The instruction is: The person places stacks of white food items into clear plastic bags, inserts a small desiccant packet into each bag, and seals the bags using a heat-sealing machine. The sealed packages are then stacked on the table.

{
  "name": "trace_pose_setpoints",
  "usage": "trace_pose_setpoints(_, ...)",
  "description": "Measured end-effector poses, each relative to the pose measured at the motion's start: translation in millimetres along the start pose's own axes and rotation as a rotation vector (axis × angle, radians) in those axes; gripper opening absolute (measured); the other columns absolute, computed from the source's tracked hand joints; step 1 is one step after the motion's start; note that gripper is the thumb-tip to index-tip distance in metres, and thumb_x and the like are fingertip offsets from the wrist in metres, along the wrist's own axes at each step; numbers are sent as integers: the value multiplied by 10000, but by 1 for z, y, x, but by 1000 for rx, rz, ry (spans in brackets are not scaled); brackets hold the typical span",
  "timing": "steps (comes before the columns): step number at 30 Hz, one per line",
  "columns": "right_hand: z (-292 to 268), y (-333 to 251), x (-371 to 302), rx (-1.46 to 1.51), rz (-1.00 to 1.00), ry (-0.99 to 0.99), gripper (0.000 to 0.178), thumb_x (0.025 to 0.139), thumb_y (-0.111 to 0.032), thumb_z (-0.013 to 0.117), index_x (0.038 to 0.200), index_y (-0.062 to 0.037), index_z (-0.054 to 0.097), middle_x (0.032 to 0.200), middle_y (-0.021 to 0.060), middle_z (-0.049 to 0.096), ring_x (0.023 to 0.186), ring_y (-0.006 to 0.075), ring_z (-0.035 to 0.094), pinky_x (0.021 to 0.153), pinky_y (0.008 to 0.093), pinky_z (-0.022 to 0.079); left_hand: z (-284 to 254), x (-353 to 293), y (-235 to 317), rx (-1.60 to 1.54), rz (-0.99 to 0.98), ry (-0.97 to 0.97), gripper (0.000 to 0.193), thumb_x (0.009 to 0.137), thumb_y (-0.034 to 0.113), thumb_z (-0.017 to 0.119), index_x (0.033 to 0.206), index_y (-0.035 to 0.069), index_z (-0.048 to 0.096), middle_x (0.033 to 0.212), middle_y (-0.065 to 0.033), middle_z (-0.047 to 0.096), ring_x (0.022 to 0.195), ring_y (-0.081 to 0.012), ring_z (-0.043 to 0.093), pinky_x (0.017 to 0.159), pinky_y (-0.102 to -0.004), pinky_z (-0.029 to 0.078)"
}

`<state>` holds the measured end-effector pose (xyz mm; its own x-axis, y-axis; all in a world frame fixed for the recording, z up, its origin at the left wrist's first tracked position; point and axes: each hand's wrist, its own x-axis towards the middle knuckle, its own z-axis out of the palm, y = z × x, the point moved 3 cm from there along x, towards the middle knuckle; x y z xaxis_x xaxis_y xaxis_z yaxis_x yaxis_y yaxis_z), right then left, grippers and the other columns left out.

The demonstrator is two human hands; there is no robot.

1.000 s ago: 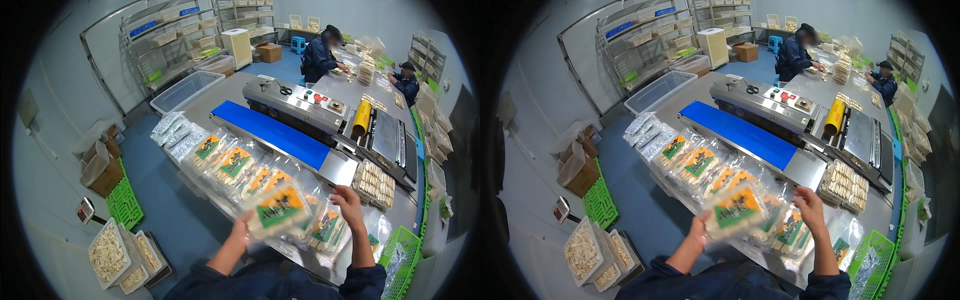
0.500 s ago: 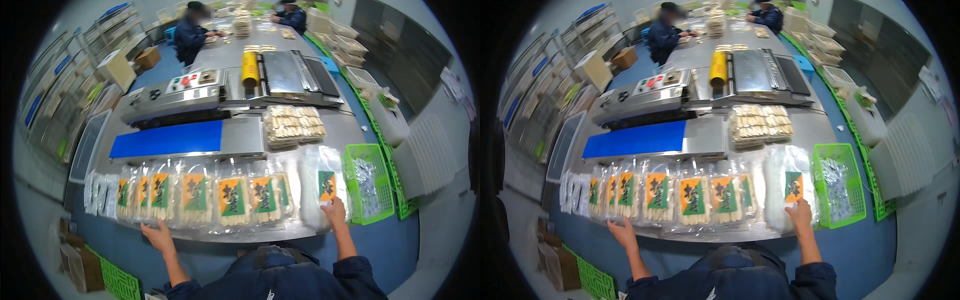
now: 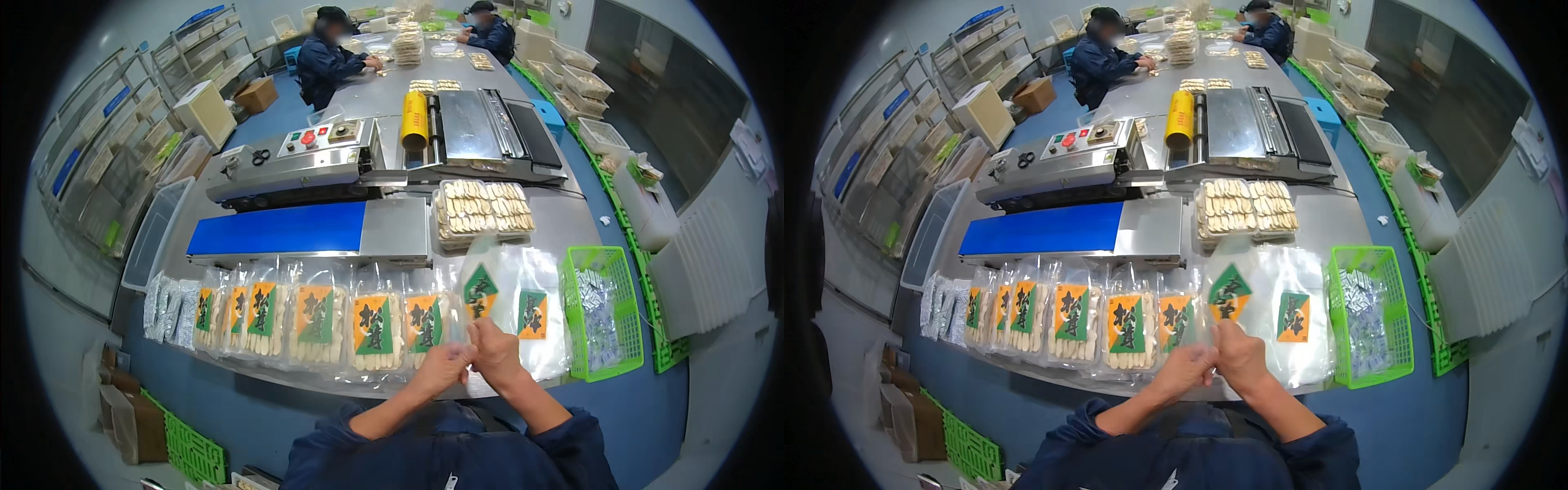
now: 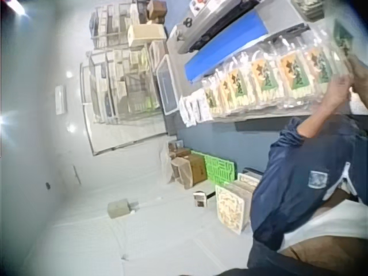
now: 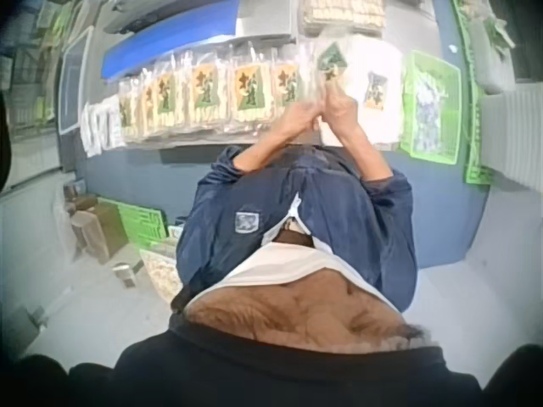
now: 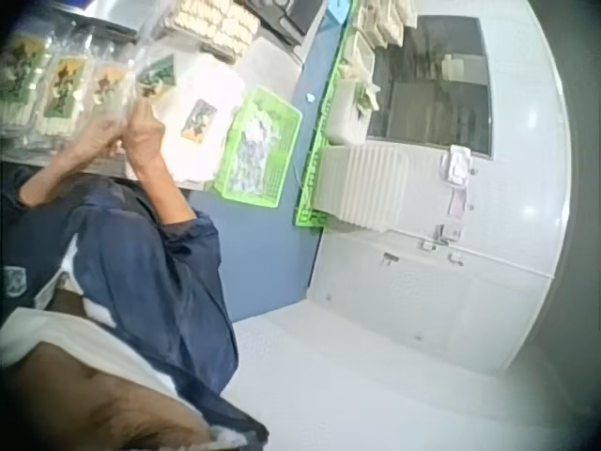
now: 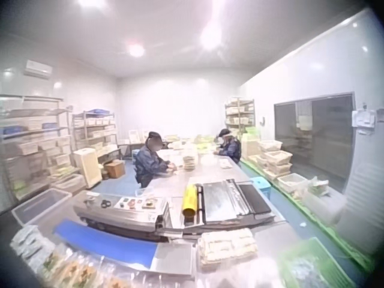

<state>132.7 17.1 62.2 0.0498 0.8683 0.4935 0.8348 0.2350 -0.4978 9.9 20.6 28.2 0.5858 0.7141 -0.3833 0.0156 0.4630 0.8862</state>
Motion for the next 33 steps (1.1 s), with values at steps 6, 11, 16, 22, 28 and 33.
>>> trace_pose_setpoints(6, 5, -28, 32, 148, -105, -370, 297, 735, -51, 577, 1011, -10, 478, 765, 200, 560, 605, 331, 570, 490, 384, 447, -45, -21, 4, 764, 580, 864, 166, 771, 81, 570, 919, 6, 572, 816, -79, 580, 608, -185, 553, 528, -281, 438)
trace_pose_setpoints(11, 0, -15, 30, -52, -395, -780, 460, 713, -44, 518, 1139, 79, 394, 809, 187, 525, 704, 316, 566, 589, 382, 458, -68, -48, 15, 973, 643, 916, 189, 735, 32, 560, 920, 31, 600, 827, -129, 550, 670, -289, 552, 585, -337, 451)
trace_pose_setpoints(16, 16, 54, 102, 370, -21, -1105, 278, 739, -259, 640, 945, -73, 623, 764, 105, 625, 703, 204, 591, 653, 309, 460, -75, -71, -8, 938, 472, 990, 161, 736, 17, 547, 883, 31, 612, 699, -134, 536, 612, -276, 543, 566, -352, 445)
trace_pose_setpoints(22, 93, 245, 205, -32, 244, -189, 253, 759, -197, 522, 860, 20, 604, 806, 205, 606, 780, 341, 581, 701, 376, 451, -93, -115, 24, 919, 631, 1383, 138, 784, -10, 518, 885, -67, 593, 737, -150, 577, 638, -244, 560, 588, -303, 445)
trace_pose_setpoints(28, 159, 302, 228, -88, 440, -222, 303, 745, -217, 486, 749, 64, 599, 759, 277, 576, 751, 380, 587, 699, 435, 442, -113, -130, -11, 474, 405, 1541, 170, 799, 3, 515, 937, -75, 578, 788, -120, 600, 684, -164, 568, 617, -267, 456)
trace_pose_setpoints(33, 113, 241, 258, -7, 126, 30, 259, 805, -198, 449, 705, 38, 490, 709, 232, 523, 689, 383, 505, 621, 423, 397, -121, -149, -19, 259, 450, 1725, 185, 817, -3, 515, 979, -90, 542, 812, -96, 589, 677, -110, 552, 618, -215, 460)
